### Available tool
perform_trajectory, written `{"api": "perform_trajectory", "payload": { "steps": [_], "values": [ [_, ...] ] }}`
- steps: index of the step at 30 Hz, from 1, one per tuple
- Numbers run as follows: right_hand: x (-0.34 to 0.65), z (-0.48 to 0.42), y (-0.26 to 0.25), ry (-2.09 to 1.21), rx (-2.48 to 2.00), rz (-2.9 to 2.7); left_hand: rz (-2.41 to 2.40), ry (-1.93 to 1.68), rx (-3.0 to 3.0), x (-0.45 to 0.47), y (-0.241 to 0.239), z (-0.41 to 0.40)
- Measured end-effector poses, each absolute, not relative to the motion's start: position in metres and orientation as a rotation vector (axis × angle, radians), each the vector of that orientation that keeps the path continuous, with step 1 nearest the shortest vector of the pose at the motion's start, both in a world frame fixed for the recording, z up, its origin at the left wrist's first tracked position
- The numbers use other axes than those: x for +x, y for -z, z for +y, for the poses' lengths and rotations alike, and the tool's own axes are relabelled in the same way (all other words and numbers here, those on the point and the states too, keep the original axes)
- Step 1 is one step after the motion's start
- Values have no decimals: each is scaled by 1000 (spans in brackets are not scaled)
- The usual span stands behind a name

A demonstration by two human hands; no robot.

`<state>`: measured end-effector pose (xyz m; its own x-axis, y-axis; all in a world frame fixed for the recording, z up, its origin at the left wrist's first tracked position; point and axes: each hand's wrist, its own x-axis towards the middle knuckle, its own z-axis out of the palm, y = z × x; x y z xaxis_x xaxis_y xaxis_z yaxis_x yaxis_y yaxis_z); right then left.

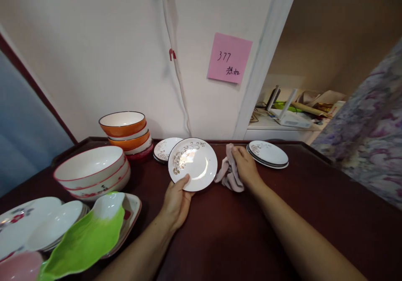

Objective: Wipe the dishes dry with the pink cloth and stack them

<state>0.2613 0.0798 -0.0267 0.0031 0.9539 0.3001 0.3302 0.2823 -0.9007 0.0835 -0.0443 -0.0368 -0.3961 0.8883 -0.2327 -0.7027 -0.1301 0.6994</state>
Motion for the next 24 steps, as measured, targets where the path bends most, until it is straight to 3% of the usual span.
{"api": "perform_trajectory", "payload": {
  "steps": [6,24],
  "values": [
    [243,62,27,-1331,-1106,-1501,913,-1773,387,88,41,-44],
    [229,50,40,-1480,-942,-1126,859,-1715,680,94,40,-50]
  ]
}}
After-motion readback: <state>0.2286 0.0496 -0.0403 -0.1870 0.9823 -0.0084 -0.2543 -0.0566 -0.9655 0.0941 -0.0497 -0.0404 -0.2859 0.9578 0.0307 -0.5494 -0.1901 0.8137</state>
